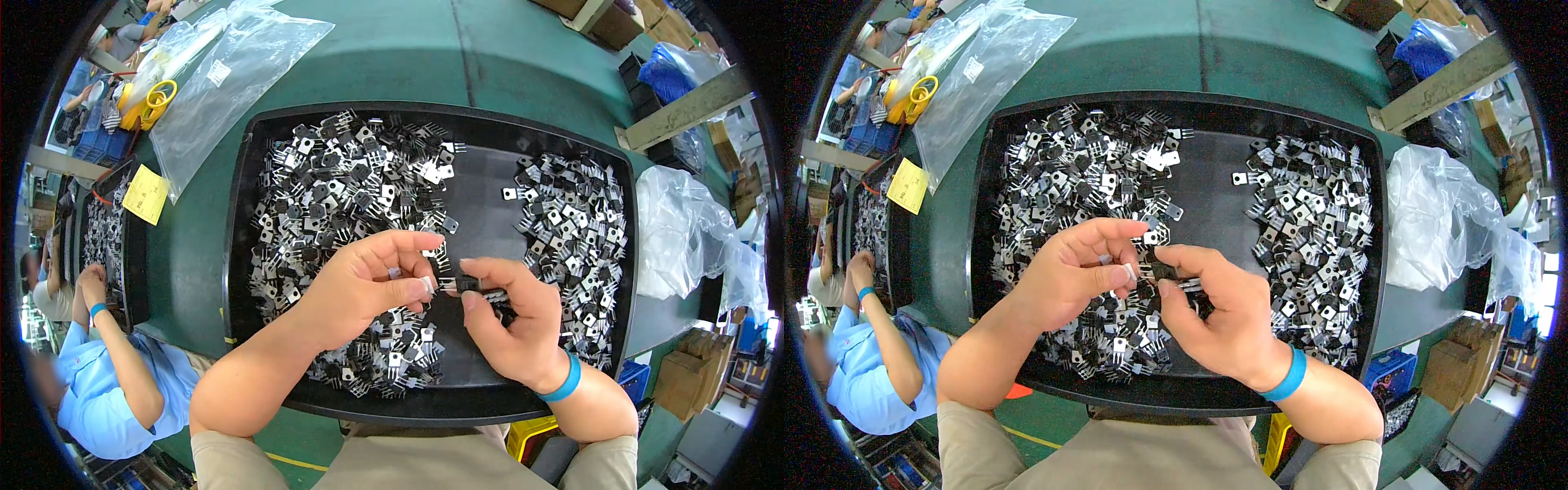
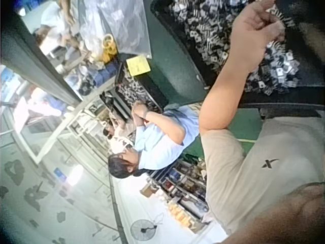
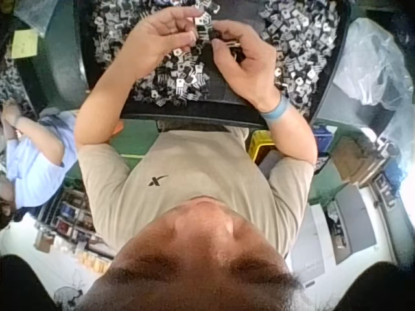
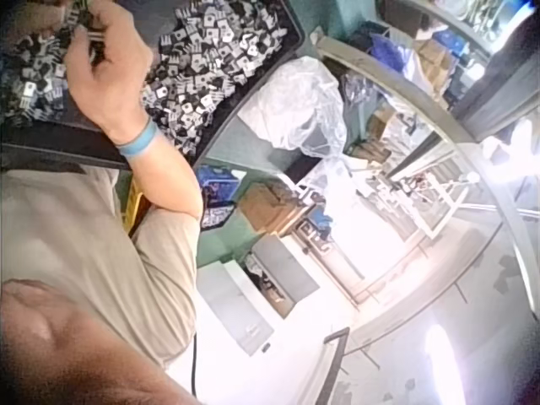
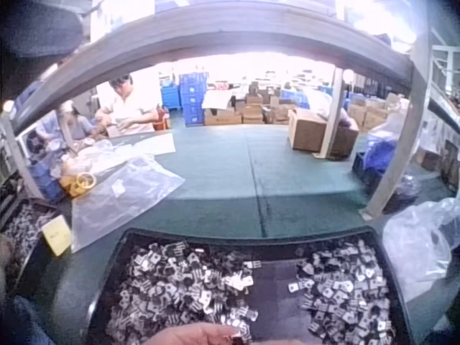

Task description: The person picks up small black electronic components and white plastic clips from a black tray and snaps them together by hand. The person handles the items one at a time, repeatedly picking, joining, and placing the assembled units back into the tray.

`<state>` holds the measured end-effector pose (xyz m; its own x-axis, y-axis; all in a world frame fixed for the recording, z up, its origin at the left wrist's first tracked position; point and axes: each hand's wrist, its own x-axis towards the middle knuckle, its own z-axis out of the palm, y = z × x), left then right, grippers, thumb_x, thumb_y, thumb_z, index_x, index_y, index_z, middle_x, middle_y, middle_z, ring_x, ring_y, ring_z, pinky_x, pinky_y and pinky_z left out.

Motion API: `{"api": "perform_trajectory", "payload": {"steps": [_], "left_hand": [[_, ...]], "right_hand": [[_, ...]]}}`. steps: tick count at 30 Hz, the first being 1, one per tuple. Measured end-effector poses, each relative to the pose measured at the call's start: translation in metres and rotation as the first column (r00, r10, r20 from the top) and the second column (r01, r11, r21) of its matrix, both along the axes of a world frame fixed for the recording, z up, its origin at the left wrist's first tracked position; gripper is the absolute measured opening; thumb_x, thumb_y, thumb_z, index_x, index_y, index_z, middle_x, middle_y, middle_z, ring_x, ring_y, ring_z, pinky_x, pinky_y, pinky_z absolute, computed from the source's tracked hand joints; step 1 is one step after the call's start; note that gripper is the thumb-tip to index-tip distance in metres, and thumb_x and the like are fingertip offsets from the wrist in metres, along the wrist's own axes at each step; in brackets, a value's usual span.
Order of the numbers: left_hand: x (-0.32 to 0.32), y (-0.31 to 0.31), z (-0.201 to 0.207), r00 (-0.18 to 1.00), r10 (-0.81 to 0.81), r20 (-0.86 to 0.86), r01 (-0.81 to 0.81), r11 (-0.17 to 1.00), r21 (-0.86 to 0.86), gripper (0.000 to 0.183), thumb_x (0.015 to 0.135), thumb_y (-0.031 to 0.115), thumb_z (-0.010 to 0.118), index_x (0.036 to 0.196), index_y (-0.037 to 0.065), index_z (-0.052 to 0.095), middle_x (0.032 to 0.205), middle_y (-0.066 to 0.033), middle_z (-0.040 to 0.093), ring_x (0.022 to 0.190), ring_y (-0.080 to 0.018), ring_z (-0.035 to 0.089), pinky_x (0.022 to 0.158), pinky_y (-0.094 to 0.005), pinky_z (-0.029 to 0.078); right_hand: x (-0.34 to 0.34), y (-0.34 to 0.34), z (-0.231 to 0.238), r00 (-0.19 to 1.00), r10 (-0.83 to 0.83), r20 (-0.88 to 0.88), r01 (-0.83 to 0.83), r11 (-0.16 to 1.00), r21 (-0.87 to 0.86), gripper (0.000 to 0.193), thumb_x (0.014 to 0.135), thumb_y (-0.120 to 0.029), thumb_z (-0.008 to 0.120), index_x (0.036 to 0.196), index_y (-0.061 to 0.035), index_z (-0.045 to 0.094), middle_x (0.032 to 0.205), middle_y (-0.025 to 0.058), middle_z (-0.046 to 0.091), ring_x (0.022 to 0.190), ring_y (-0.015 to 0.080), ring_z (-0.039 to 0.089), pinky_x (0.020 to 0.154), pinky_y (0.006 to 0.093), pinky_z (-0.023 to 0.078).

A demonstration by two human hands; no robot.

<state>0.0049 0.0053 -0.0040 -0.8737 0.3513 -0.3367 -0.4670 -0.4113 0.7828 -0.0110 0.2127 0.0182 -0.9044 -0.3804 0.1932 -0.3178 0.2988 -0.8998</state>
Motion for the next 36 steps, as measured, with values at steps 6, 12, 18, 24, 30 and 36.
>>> {"api": "perform_trajectory", "payload": {"steps": [6, 12, 18, 24, 30, 36], "left_hand": [[0.0, -0.001, -0.001, 1.0, -0.015, 0.005, 0.015, 0.999, 0.04, 0.044, 0.088, 0.0, 0.06, 0.13, 0.001, 0.047, 0.094, -0.005, 0.059, 0.083, -0.011, 0.058, 0.076, -0.0255, 0.051], [-0.002, -0.002, 0.001, 0.999, -0.036, 0.021, 0.035, 0.997, 0.064, 0.044, 0.088, 0.0, 0.061, 0.13, -0.001, 0.046, 0.094, -0.0046, 0.059, 0.082, -0.0105, 0.058, 0.075, -0.0249, 0.051], [0.0, -0.001, 0.0, 0.999, -0.037, 0.024, 0.036, 0.998, 0.042, 0.045, 0.087, 0.001, 0.062, 0.13, -0.001, 0.046, 0.093, -0.0046, 0.06, 0.081, -0.0098, 0.058, 0.074, -0.0243, 0.051], [-0.001, -0.001, 0.003, 0.998, -0.066, 0.007, 0.067, 0.996, -0.051, 0.045, 0.086, 0.001, 0.064, 0.128, 0.0, 0.049, 0.092, -0.0053, 0.063, 0.078, -0.009, 0.058, 0.073, -0.0227, 0.049], [-0.001, 0.005, 0.011, 1.0, -0.01, -0.02, 0.005, 0.974, -0.226, 0.033, 0.085, 0.003, 0.066, 0.116, 0.0, 0.058, 0.087, -0.0038, 0.064, 0.069, -0.005, 0.055, 0.061, -0.0199, 0.045], [0.003, 0.001, 0.006, 0.996, -0.079, 0.037, 0.086, 0.959, -0.269, 0.009, 0.082, 0.006, 0.07, 0.089, 0.002, 0.067, 0.074, -0.0004, 0.065, 0.06, -0.0035, 0.056, 0.054, -0.0179, 0.042]], "right_hand": [[0.002, 0.0, -0.006, 0.994, 0.046, -0.101, -0.046, 0.999, 0.007, 0.025, 0.076, 0.0, 0.069, 0.101, -0.0021, 0.065, 0.087, 0.012, 0.068, 0.074, 0.0239, 0.069, 0.064, 0.0299, 0.053], [0.003, -0.001, -0.004, 0.991, 0.073, -0.11, -0.067, 0.996, 0.056, 0.025, 0.076, 0.003, 0.068, 0.1, 0.0015, 0.063, 0.087, 0.0117, 0.069, 0.077, 0.0192, 0.069, 0.069, 0.0274, 0.053], [0.003, -0.003, -0.003, 0.988, 0.111, -0.105, -0.106, 0.993, 0.051, 0.024, 0.075, 0.003, 0.069, 0.098, 0.001, 0.064, 0.088, 0.0117, 0.069, 0.074, 0.0217, 0.069, 0.067, 0.0278, 0.053], [0.0, -0.003, -0.007, 0.985, 0.154, -0.073, -0.15, 0.987, 0.051, 0.022, 0.077, 0.0, 0.068, 0.099, -0.0016, 0.064, 0.088, 0.0144, 0.067, 0.075, 0.0278, 0.068, 0.064, 0.0323, 0.053], [0.0, -0.002, -0.01, 0.982, 0.058, 0.181, -0.05, 0.998, -0.046, 0.018, 0.08, -0.001, 0.066, 0.098, 0.0004, 0.063, 0.087, 0.013, 0.069, 0.078, 0.0192, 0.069, 0.067, 0.028, 0.052], [0.001, -0.003, -0.012, 0.954, 0.106, 0.28, -0.082, 0.992, -0.097, 0.016, 0.083, -0.003, 0.064, 0.099, 0.0008, 0.063, 0.084, 0.0085, 0.069, 0.075, 0.0118, 0.065, 0.067, 0.0256, 0.051]]}}
